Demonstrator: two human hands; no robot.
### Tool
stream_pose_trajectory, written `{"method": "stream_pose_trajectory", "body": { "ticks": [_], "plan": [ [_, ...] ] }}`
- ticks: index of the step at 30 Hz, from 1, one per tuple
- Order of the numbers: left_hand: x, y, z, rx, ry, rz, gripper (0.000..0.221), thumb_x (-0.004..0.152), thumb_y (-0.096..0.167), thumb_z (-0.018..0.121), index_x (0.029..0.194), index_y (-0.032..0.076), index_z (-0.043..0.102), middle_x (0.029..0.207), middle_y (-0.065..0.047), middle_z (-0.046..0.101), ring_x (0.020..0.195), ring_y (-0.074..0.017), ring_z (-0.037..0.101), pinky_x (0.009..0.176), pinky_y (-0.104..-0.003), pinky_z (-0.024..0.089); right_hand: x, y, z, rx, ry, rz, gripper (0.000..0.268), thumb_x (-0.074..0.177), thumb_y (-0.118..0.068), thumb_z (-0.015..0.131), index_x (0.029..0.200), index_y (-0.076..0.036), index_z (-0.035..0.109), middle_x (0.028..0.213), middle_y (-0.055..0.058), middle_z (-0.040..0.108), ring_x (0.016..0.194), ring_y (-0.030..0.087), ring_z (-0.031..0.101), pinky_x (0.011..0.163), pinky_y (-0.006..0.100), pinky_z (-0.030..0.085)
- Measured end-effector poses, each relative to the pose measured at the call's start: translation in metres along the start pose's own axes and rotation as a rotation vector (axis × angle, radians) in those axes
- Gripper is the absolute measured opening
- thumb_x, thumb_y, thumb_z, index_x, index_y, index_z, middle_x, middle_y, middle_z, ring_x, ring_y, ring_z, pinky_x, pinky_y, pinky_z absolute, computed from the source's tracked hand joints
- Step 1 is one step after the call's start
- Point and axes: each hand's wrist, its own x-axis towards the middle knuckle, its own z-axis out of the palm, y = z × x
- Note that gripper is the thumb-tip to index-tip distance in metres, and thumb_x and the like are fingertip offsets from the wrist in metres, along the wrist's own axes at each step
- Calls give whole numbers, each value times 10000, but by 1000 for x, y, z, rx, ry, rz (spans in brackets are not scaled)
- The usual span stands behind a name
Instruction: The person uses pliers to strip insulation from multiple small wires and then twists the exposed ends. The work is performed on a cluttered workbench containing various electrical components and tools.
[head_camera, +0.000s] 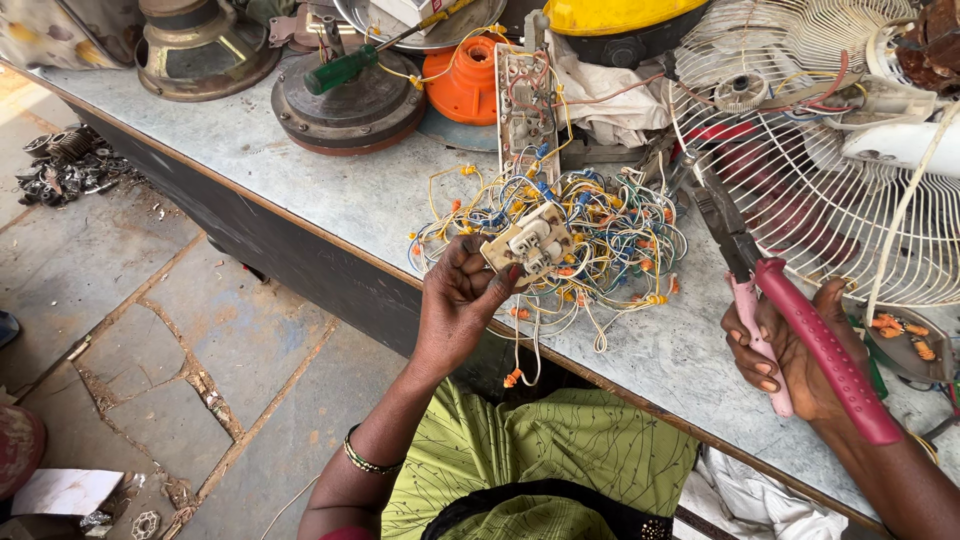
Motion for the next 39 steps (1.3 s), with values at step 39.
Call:
{"method": "stream_pose_trajectory", "body": {
  "ticks": [39],
  "plan": [
    [99,32,-108,1379,353,87,227,1081,297,657,1098,98,764,962,-88,769,815,-229,739,731,-428,560,-5,-6,20,-59,-40,105,971,945,-799,304,1423,34,447,851,120,508,545,117,459,401,271,398]
  ]
}}
